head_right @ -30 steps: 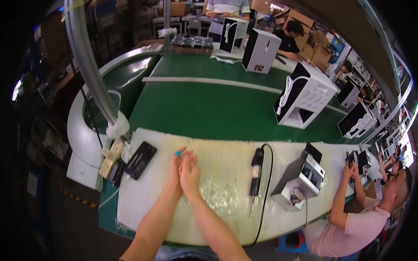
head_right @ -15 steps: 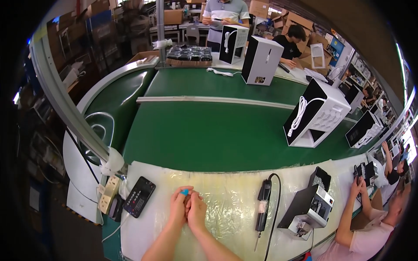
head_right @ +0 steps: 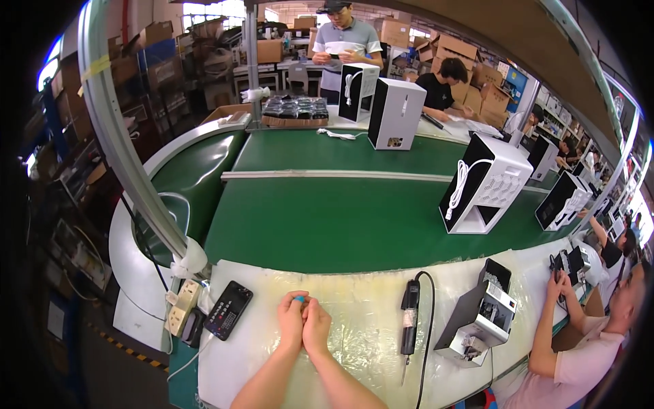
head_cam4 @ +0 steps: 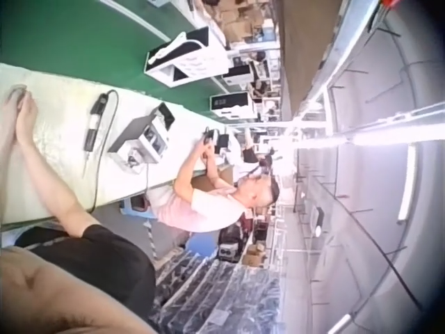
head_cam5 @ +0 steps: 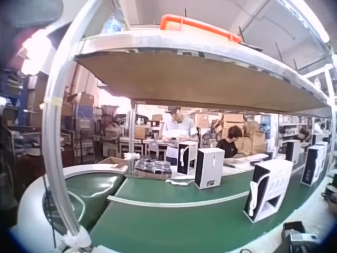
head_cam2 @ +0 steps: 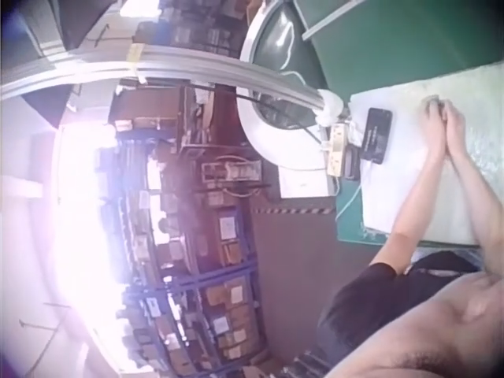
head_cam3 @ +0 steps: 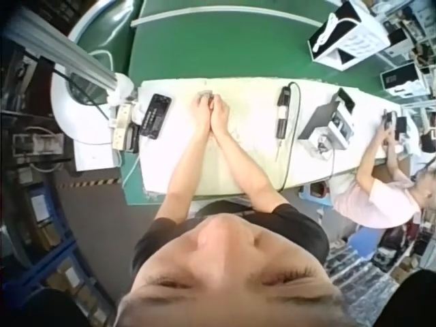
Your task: Assembling the housing and components of an electronic device using an electric screwdriver on a production line.
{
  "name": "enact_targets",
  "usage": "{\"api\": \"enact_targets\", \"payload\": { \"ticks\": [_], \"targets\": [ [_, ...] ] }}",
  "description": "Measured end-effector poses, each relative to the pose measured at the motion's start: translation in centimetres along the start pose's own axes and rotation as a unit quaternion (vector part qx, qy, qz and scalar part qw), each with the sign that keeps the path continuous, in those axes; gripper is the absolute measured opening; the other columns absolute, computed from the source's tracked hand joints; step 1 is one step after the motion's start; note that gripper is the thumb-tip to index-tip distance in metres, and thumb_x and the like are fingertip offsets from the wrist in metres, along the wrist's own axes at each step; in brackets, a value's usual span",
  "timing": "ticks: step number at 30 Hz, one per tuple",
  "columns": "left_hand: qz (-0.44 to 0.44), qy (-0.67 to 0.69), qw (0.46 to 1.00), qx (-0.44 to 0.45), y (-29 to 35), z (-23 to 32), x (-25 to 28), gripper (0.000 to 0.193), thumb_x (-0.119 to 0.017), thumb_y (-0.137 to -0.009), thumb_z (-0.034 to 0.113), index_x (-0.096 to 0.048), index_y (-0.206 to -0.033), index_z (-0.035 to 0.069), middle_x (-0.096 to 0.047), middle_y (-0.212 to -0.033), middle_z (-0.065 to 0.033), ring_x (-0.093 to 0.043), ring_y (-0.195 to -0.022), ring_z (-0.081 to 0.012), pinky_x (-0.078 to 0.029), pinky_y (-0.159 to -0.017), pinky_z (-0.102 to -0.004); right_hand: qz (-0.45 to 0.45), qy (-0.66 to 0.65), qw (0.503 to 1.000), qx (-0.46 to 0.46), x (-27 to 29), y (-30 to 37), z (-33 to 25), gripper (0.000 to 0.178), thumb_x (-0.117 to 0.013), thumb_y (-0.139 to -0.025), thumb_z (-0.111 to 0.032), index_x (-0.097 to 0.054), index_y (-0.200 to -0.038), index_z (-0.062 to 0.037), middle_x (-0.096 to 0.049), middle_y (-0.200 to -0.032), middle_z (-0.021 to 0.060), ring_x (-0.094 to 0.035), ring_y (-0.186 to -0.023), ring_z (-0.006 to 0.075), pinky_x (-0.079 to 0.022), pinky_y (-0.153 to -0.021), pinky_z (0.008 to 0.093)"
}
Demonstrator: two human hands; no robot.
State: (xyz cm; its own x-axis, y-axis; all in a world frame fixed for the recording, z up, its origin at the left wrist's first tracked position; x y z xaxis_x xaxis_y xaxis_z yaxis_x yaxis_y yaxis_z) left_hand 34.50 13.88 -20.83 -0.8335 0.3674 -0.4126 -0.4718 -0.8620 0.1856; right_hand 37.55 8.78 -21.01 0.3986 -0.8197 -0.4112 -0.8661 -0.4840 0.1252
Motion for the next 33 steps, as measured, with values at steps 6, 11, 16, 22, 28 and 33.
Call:
{"api": "enact_targets", "payload": {
  "ticks": [6,11,16,22,28,33],
  "targets": [
    [-0.003,0.033,0.998,0.062,-0.6,0.9,0.6,0.020,-0.047,-0.089,0.004,-0.062,-0.101,-0.001,-0.065,-0.085,-0.0102,-0.059,-0.069,-0.0114,-0.049,-0.060,-0.0229,0.047,0.065,0.996,0.046,-1.7,0.5,0.0,0.045,-0.045,-0.101,-0.029,-0.048,-0.063,-0.0055,-0.052,-0.061,-0.0003,-0.045,-0.056,0.0068,-0.035,-0.051,0.0248],
    [-0.039,0.075,0.988,0.132,-1.0,1.3,1.4,0.026,-0.042,-0.089,0.008,-0.056,-0.108,-0.003,-0.064,-0.092,-0.0163,-0.065,-0.080,-0.0235,-0.053,-0.069,-0.0312,0.055,0.063,0.995,0.045,-2.8,1.6,-0.3,0.047,-0.045,-0.101,-0.032,-0.049,-0.063,-0.0056,-0.049,-0.061,-0.0014,-0.042,-0.056,0.0054,-0.032,-0.050,0.0226],
    [-0.041,0.065,0.988,0.133,-0.7,1.6,1.1,0.027,-0.041,-0.090,0.010,-0.053,-0.110,-0.003,-0.064,-0.096,-0.0200,-0.066,-0.085,-0.0299,-0.055,-0.073,-0.0371,0.038,0.043,0.998,0.008,-2.6,1.0,-0.3,0.049,-0.045,-0.101,-0.033,-0.046,-0.060,-0.0074,-0.047,-0.058,-0.0014,-0.042,-0.054,0.0058,-0.032,-0.050,0.0231],
    [-0.017,0.070,0.988,0.134,-0.8,1.1,1.2,0.025,-0.044,-0.091,0.013,-0.054,-0.108,-0.001,-0.064,-0.094,-0.0187,-0.066,-0.083,-0.0303,-0.055,-0.072,-0.0378,0.021,0.046,0.998,-0.023,-2.5,0.8,-0.7,0.049,-0.046,-0.101,-0.031,-0.048,-0.059,-0.0065,-0.048,-0.057,-0.0010,-0.043,-0.054,0.0060,-0.033,-0.050,0.0232],
    [-0.010,0.076,0.989,0.128,-0.6,1.5,1.2,0.026,-0.041,-0.088,0.008,-0.056,-0.107,-0.003,-0.064,-0.093,-0.0190,-0.066,-0.084,-0.0297,-0.055,-0.074,-0.0354,0.025,0.075,0.996,-0.037,-2.6,0.8,-1.2,0.050,-0.046,-0.101,-0.029,-0.049,-0.057,-0.0056,-0.050,-0.056,-0.0005,-0.045,-0.053,0.0061,-0.034,-0.050,0.0233],
    [-0.011,0.078,0.989,0.128,-0.8,1.2,1.7,0.023,-0.041,-0.089,0.010,-0.054,-0.106,0.000,-0.063,-0.092,-0.0177,-0.064,-0.082,-0.0301,-0.054,-0.073,-0.0371,0.014,0.067,0.997,-0.030,-2.8,0.9,-0.9,0.050,-0.045,-0.101,-0.029,-0.049,-0.057,-0.0057,-0.049,-0.056,-0.0008,-0.044,-0.053,0.0058,-0.034,-0.050,0.0232]
  ]
}}
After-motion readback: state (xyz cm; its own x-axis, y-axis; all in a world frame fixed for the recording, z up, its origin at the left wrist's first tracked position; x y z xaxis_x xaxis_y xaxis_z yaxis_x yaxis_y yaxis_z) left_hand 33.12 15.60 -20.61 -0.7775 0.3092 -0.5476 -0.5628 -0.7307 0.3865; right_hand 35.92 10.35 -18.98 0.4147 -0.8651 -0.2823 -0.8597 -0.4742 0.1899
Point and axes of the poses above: each hand's wrist, its own y-axis away from the middle knuckle, its own x-axis out of the back of the hand, z = x × y, the point moved 2 cm from there along -y, towards the middle knuckle
